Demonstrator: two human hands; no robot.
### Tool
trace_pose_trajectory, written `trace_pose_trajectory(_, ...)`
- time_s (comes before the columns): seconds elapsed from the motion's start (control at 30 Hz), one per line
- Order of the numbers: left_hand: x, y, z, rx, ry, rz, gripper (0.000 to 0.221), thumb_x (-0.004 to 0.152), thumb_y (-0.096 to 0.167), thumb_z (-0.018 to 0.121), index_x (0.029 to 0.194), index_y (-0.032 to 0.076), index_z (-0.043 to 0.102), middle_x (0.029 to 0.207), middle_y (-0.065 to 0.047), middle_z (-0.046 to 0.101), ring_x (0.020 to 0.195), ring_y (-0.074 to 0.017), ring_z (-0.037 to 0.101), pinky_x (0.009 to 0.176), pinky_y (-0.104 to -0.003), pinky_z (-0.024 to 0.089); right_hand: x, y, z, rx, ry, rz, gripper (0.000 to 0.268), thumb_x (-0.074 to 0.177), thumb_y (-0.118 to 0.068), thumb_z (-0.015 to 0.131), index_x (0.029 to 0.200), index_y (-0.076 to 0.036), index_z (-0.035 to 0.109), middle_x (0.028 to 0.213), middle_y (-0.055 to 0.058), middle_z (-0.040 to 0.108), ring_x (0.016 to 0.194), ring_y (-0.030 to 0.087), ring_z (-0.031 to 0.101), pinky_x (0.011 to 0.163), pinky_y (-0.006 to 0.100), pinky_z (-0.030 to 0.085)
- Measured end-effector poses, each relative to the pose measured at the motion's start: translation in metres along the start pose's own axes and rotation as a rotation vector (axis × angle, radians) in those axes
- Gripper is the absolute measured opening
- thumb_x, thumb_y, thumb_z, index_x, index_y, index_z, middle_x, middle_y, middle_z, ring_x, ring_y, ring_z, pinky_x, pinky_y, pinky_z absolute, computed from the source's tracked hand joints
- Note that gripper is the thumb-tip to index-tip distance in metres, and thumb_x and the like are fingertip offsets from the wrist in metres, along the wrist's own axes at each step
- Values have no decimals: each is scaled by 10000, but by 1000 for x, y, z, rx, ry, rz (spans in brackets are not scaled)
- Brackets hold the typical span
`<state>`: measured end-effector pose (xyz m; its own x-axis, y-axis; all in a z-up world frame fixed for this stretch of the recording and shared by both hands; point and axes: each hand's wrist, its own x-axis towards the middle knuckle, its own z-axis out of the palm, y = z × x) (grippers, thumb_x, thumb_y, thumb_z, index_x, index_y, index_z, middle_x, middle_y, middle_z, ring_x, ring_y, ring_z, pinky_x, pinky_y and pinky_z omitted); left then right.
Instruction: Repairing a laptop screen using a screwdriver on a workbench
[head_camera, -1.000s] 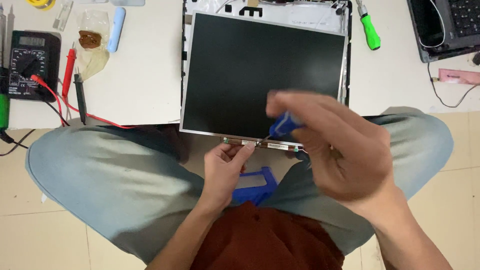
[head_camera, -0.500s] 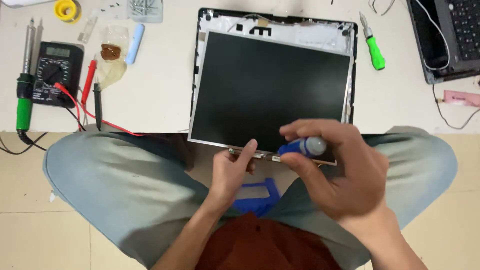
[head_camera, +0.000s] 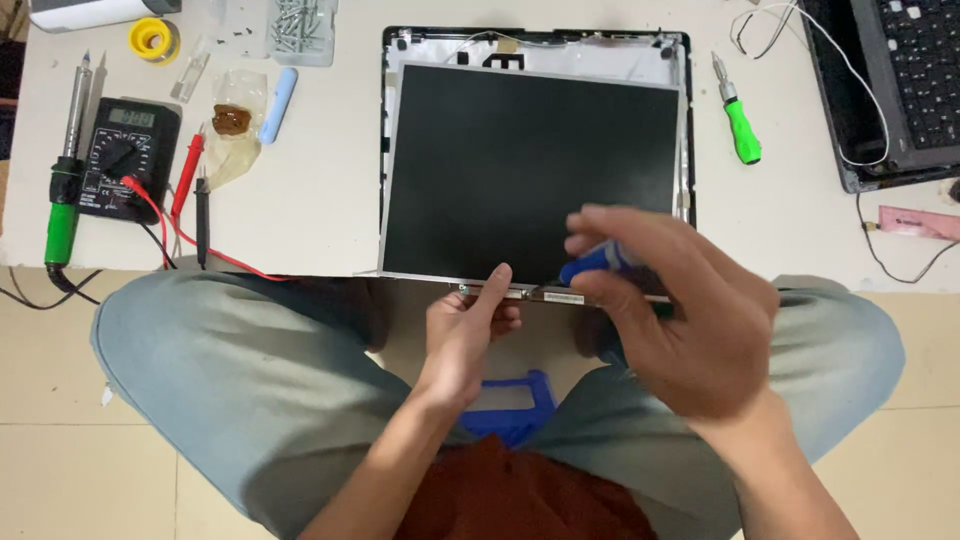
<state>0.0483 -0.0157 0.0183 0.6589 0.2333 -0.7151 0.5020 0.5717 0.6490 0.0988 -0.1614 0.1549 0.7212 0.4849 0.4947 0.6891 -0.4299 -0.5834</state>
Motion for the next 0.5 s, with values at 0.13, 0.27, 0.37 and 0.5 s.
trace_pose_trajectory(0.13, -4, -1, 3, -35, 45, -70, 266, 856, 283, 744, 813, 26, 689, 714, -100, 631, 650, -185, 610, 653, -332, 568, 8, 3, -6, 87, -125, 12, 358, 1043, -36, 503, 1388, 42, 444, 1309, 219, 649, 1113, 281, 739, 803, 297, 606)
trace_pose_trajectory(0.27, -10, -7, 2, -245, -38, -115, 177, 914, 209, 687, 899, 33, 677, 827, -113, 668, 781, -193, 646, 778, -291, 558, 12, 0, -9, 79, -185, 46, 381, 1010, 25, 535, 1382, 41, 456, 1298, 217, 642, 1088, 290, 728, 898, 349, 621)
trace_pose_trajectory(0.37, -16, -4, 6, -373, -73, -166, 136, 964, 141, 601, 999, 14, 634, 935, -138, 631, 913, -238, 630, 873, -330, 546, 10, 3, -8, 73, -145, 34, 357, 1008, 32, 540, 1357, 57, 472, 1236, 226, 663, 1050, 302, 734, 867, 349, 637)
trace_pose_trajectory(0.5, -14, -9, 2, -410, -81, -198, 171, 973, 152, 569, 1046, 6, 619, 959, -144, 623, 930, -247, 621, 859, -332, 512, 9, 2, -6, 72, -110, 71, 333, 1004, 21, 539, 1331, 58, 487, 1205, 226, 662, 1014, 290, 738, 791, 316, 620)
